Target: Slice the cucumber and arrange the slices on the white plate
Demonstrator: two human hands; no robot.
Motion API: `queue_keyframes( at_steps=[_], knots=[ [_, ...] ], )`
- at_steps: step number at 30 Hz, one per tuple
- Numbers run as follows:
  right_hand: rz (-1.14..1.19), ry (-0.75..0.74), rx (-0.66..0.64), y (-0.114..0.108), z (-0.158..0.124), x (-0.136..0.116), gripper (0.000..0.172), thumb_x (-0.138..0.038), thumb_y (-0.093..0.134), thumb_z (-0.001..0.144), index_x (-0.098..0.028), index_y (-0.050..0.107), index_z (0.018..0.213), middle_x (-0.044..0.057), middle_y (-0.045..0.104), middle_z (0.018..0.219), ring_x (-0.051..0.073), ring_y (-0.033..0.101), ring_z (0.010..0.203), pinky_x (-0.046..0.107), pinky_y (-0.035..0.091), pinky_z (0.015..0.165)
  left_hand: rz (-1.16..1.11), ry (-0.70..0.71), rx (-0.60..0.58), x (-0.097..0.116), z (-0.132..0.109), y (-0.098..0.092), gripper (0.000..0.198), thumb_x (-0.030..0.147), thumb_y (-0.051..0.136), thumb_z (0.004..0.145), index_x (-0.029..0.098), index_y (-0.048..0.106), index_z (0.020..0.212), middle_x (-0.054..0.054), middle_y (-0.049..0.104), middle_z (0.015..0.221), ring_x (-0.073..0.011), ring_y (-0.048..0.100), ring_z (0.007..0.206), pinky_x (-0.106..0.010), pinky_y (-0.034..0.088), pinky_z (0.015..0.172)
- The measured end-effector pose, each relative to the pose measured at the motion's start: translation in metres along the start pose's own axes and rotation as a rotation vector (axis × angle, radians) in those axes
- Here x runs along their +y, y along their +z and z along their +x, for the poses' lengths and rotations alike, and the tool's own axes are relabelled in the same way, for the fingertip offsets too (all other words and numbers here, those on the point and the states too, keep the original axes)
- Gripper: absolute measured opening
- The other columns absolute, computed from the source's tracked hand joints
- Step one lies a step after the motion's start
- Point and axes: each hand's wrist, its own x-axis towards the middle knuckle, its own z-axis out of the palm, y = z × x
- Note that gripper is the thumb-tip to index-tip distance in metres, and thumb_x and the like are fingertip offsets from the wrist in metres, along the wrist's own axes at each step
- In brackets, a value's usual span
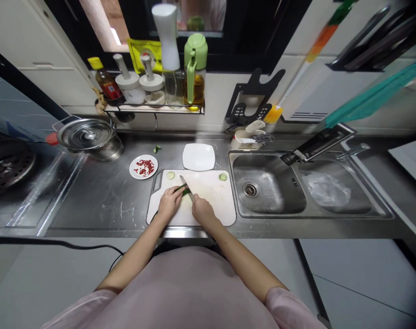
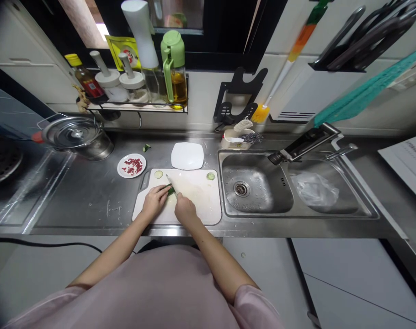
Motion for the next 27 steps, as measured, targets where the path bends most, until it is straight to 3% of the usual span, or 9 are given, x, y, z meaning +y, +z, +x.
queue_keyframes(
  at_steps=[9,27],
  knots=[
    [-0.028,-0.01,-0.028,0.0014,-0.008,-0.0016,0.032,-0.003,0.038,0.086,-0.013,0.046,0.116,0.015,0.067,0.102,0.023,0.065,0.094,0.029,0.044,0.074,-0.013,-0.01,-0.034,-0.0022,0.0007,0.0005,0.031,0.024,0.051,0.092,0.026,0.068,0.118,-0.007,0.065,0.119,-0.0206,0.06,0.106,-0.038,0.05,0.095],
    [-0.005,0.021,-0.066,0.0015,0.0006,-0.0063,0.035,-0.004,0.044,0.086,-0.013,0.045,0.12,0.017,0.066,0.103,0.025,0.065,0.101,0.031,0.046,0.077,-0.018,-0.01,-0.018,-0.0002,0.0002,0.0013,0.03,0.024,0.05,0.093,0.025,0.068,0.116,-0.007,0.066,0.118,-0.0209,0.059,0.108,-0.038,0.049,0.096]
  ],
)
